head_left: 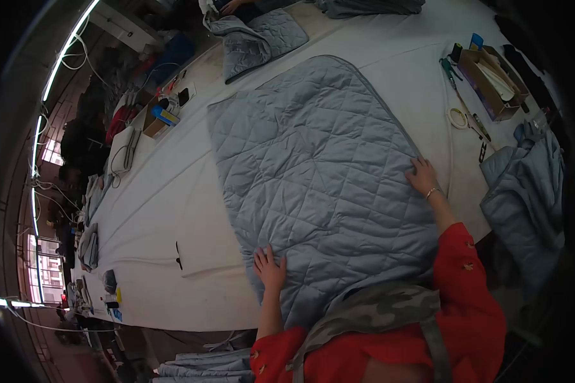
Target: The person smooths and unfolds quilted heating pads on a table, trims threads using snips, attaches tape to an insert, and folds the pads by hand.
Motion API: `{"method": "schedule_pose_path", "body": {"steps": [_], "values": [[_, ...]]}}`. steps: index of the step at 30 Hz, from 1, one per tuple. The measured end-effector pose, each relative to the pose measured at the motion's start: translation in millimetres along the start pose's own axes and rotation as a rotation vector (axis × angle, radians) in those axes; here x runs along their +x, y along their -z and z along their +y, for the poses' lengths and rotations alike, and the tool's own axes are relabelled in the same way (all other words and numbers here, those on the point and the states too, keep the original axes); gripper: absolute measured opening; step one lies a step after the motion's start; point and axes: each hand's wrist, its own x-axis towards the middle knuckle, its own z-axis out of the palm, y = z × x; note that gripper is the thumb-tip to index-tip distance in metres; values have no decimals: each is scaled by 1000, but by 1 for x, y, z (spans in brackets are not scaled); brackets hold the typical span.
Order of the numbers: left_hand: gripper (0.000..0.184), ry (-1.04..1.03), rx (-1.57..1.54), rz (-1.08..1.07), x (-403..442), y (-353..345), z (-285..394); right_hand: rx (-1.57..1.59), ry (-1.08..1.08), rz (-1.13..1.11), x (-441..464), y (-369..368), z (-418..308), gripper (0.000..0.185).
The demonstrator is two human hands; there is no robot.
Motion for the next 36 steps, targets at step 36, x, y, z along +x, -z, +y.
{"method": "schedule_pose_path", "body": {"steps": [36], "values": [[42,722,-1924,-271,35,143,-84,784,777,-788,-262,53,-255,43]]}}
